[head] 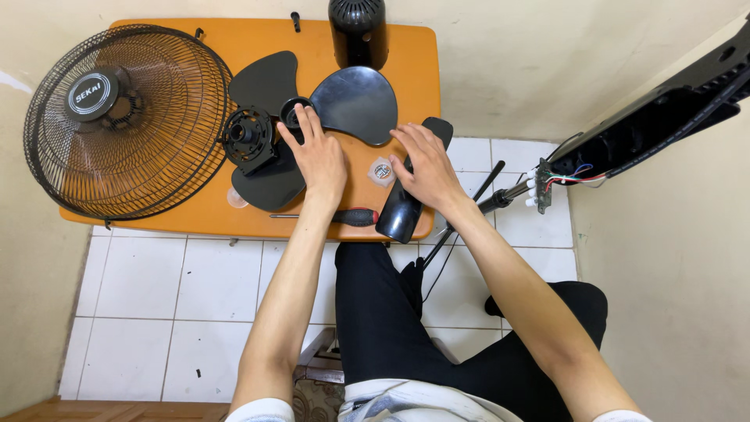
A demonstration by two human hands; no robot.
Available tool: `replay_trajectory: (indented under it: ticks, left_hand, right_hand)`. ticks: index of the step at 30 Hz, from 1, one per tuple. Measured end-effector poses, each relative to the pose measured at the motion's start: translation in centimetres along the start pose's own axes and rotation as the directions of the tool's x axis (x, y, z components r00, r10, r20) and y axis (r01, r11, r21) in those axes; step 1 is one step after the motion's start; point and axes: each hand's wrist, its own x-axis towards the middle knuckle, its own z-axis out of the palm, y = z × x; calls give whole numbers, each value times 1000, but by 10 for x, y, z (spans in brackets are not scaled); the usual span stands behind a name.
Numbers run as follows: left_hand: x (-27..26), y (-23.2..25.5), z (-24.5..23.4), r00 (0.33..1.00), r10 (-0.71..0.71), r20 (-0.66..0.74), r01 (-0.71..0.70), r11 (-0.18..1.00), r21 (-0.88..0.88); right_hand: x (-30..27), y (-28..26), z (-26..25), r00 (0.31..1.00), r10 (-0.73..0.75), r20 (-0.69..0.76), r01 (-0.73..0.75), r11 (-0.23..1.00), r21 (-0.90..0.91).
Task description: The person assembles a standing electric fan by attaching the motor housing to the stand, then securing the motor with a nut. The person handles the fan stand, motor housing, and a nut while working on a tiled floor.
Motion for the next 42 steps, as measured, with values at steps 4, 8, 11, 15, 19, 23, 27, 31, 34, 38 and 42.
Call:
replay_trajectory:
  ticks: [4, 8, 11, 15, 19, 23, 27, 31, 34, 38, 42]
  left_hand:
    - [-4, 19, -41, 987, -71, -141, -1, 890, -455]
    - [0, 39, -80, 972, -146, -182, -60, 597, -800]
    - [1, 55, -104, 968, -157, -193, -111, 419, -901]
    - [0, 69, -127, 969, -146, -202, -174, 182, -968]
    - [1, 79, -141, 971, -133, -201, -192, 74, -979]
    - [1, 88, -148, 973, -122, -194, -200, -38, -979]
    - [1, 96, -160, 979, -56, -194, -200, -122, -972]
    - [-1, 112, -183, 967, 44, -250, -238, -182, -954]
    - [-2, 133, -203, 953, 121, -279, -244, -246, -938]
    - [6, 169, -223, 929, 209, -306, -238, -296, -925]
    - [34, 222, -239, 932, 248, -266, -183, -315, -931]
  right_hand:
    - [2, -3, -15, 998, 50, -49, -43, 991, 130]
    - [3, -3, -35, 983, 110, -147, -66, 959, 275]
    - [5, -1, -50, 969, 205, -139, -123, 885, 450]
    - [3, -1, -67, 967, 201, -158, -64, 788, 613]
    - [0, -4, -81, 954, 234, -188, -50, 743, 667]
    - [-4, -10, -93, 911, 321, -257, -19, 657, 754]
    - [-12, -16, -113, 867, 365, -340, 20, 656, 754]
    - [-19, -16, -138, 816, 349, -461, 140, 654, 744]
    - [-29, -12, -162, 754, 345, -559, 193, 698, 690]
    - [-46, 4, -200, 630, 367, -684, 220, 761, 611]
    - [-63, 29, -239, 486, 388, -783, 239, 803, 546]
